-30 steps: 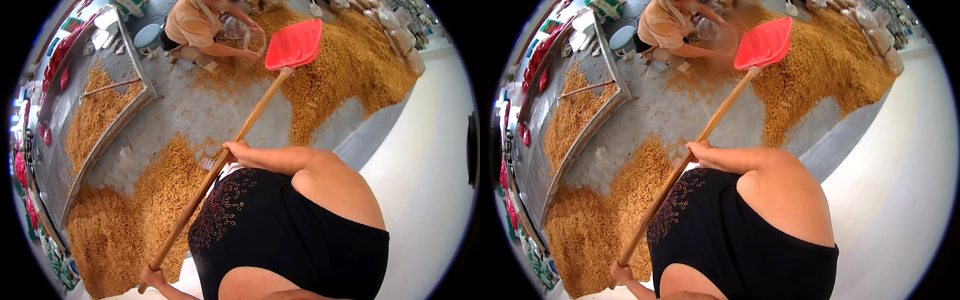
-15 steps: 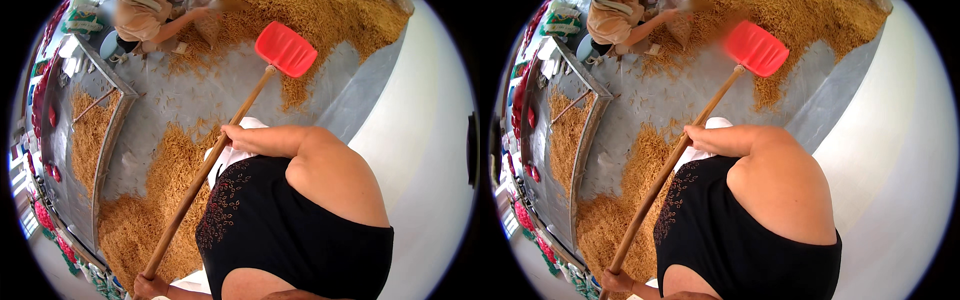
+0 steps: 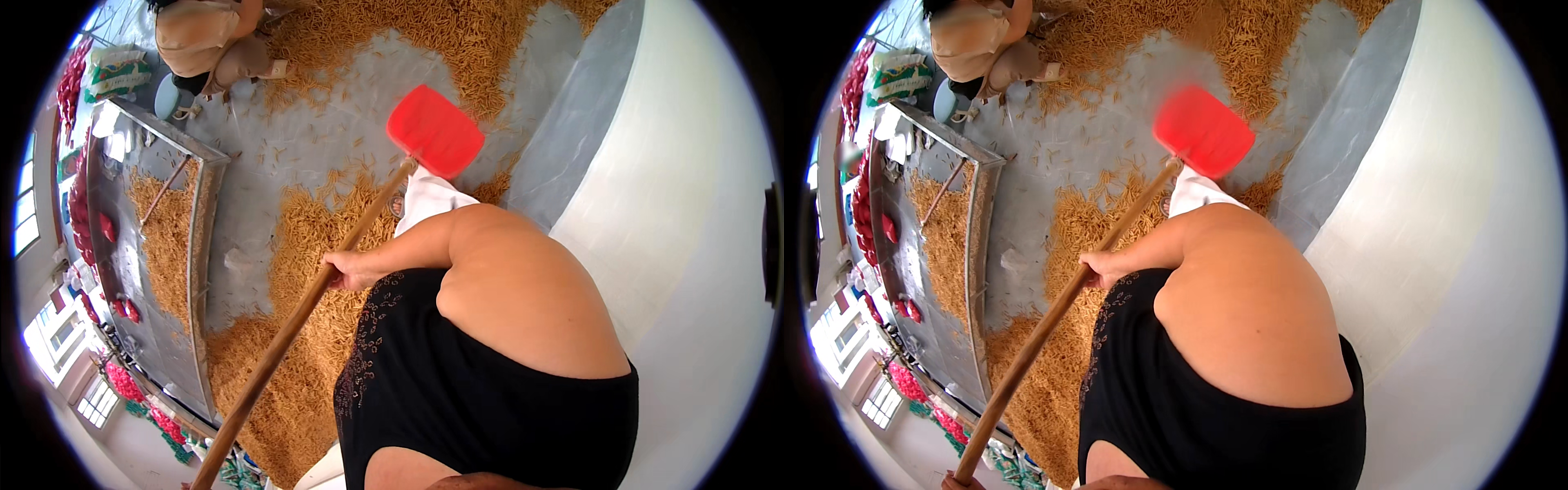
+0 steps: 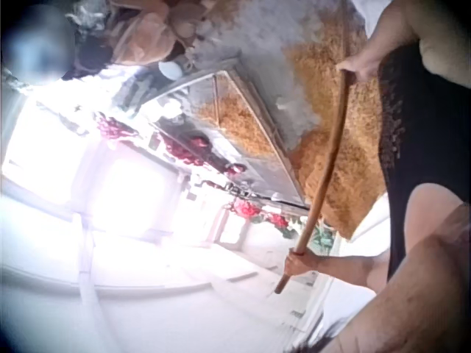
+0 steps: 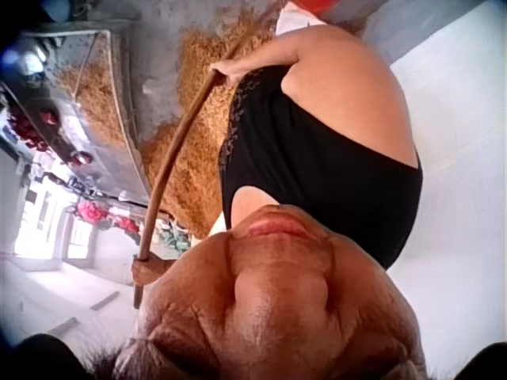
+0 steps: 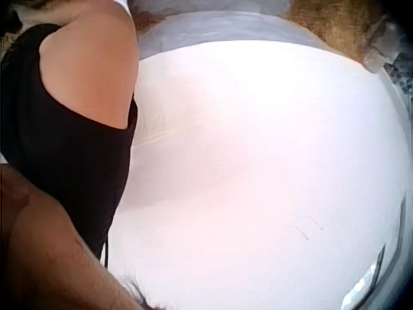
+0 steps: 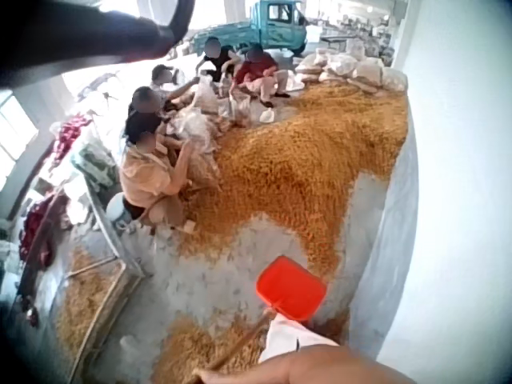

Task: The person uses a red shovel to gather and move a large pile of grain on the floor. Other people in the background are seen bagging the grain into plastic bags.

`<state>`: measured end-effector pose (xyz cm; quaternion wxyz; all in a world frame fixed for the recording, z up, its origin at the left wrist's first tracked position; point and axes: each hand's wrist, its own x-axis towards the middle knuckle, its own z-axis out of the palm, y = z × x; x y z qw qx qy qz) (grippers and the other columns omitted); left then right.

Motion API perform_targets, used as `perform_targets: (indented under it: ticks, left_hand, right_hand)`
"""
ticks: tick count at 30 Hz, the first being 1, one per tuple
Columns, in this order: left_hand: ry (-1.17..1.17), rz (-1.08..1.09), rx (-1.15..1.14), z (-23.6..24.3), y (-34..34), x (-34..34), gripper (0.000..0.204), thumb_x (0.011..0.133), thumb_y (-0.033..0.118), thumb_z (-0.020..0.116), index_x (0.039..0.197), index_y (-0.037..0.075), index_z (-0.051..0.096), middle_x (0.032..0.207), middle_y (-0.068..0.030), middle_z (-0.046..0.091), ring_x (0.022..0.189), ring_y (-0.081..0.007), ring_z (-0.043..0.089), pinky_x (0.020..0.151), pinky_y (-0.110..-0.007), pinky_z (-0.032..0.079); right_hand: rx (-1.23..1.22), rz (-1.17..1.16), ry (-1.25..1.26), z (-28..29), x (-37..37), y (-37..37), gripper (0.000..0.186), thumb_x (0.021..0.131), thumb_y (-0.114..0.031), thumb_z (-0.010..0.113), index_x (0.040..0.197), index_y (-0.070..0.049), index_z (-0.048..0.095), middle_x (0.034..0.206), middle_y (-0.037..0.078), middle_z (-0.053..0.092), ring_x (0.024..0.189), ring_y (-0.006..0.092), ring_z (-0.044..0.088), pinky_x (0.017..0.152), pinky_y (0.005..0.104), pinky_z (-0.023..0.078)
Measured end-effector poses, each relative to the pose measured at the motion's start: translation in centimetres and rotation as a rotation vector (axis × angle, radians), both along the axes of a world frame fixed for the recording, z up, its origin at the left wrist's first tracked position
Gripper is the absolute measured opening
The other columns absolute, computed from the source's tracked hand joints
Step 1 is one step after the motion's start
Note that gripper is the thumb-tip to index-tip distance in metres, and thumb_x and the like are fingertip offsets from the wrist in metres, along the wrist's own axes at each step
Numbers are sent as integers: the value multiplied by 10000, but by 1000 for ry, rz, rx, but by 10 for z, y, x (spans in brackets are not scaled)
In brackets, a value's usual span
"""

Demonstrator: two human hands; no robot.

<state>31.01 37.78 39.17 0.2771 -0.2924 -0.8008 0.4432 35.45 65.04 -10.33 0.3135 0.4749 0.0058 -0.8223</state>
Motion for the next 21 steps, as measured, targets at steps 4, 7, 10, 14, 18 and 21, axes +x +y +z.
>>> perform_targets:
  ticks: [4, 7, 10, 14, 18, 21]
  left_hand:
    - [-97, -35, -125, 22, 50, 18, 236, 768, 246, 594, 581, 129, 508, 568, -68, 496, 503, -289, 493, 485, -421, 400]
    - [-123, 47, -136, 12, 69, 32, 230, 767, 247, 592, 583, 136, 509, 573, -65, 499, 513, -286, 499, 489, -418, 404]
    - [-178, 115, -152, -6, 93, 42, 224, 766, 249, 591, 584, 143, 511, 578, -62, 502, 522, -283, 505, 492, -415, 407]
    - [-190, 119, 59, -118, 145, 58, 147, 740, 273, 588, 645, 162, 570, 580, -71, 503, 516, -300, 511, 468, -440, 420]
    - [-238, 423, 236, -219, 187, 106, 92, 688, 105, 601, 638, 81, 528, 612, -80, 515, 627, -289, 516, 651, -397, 420]
    - [-308, 407, 262, -230, 217, 83, 120, 703, 99, 598, 620, 68, 518, 613, -84, 518, 642, -280, 507, 698, -391, 419]
  right_hand:
    - [-69, 86, 65, -33, 19, -24, 152, 794, -208, 558, 725, -86, 499, 691, 65, 569, 612, 202, 602, 587, 334, 562]
    - [-52, 81, 67, -33, 30, -13, 151, 797, -198, 545, 704, -90, 496, 697, 70, 576, 617, 209, 603, 609, 346, 557]
    - [94, -4, -171, -65, 24, 28, 100, 801, -175, 533, 770, -89, 493, 684, 70, 561, 631, 213, 600, 628, 370, 550]
    - [366, 7, -248, -164, 17, 152, 143, 758, -144, 596, 840, -77, 499, 767, 74, 560, 671, 239, 610, 634, 432, 558]
    - [646, 98, -290, -248, 9, 276, 189, 787, -120, 611, 945, -65, 524, 871, 77, 604, 720, 213, 610, 568, 417, 545]
    - [629, -221, -275, -275, 22, 285, 245, 855, -187, 594, 1084, -118, 540, 1039, 9, 610, 809, 146, 586, 558, 391, 538]
